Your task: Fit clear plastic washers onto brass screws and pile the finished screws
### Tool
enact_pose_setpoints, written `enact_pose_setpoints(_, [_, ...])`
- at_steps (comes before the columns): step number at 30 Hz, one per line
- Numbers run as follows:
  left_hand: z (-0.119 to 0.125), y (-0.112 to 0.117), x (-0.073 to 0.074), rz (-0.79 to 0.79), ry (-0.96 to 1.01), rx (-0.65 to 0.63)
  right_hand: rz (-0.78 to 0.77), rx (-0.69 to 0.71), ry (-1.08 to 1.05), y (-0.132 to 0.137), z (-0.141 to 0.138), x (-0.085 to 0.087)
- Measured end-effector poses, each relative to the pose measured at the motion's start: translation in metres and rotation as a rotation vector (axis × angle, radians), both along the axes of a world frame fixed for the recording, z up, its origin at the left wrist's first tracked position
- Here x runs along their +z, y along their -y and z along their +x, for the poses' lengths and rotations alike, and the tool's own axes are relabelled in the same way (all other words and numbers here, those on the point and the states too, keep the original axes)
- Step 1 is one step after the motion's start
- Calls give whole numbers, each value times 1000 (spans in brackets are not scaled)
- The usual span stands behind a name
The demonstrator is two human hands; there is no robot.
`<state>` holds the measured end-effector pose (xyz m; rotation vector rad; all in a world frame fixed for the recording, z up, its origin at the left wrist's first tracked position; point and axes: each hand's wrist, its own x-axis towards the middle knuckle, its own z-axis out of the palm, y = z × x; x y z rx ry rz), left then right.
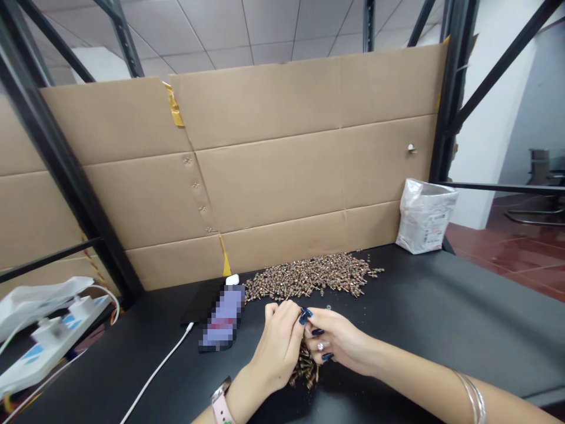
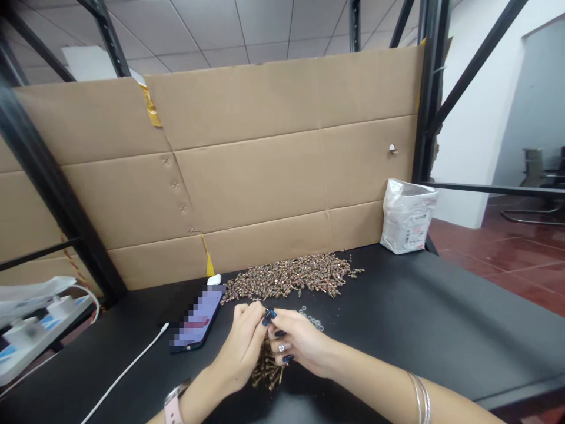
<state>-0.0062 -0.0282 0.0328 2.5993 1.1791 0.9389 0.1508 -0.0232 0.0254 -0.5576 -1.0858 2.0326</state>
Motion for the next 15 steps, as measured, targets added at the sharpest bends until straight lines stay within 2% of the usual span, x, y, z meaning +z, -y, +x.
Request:
enact_pose_setpoints(5, [-3,-3,-1,10,21,-19,-51,80,-79,-2,3,4])
enact_pose_setpoints(10, [-3,-1,-1,1,-7,3,86,6,28,-3,4,7])
enact_pose_setpoints(15, [-1,1,-3,-24,3,-31,209,-47,119,-2,2,3])
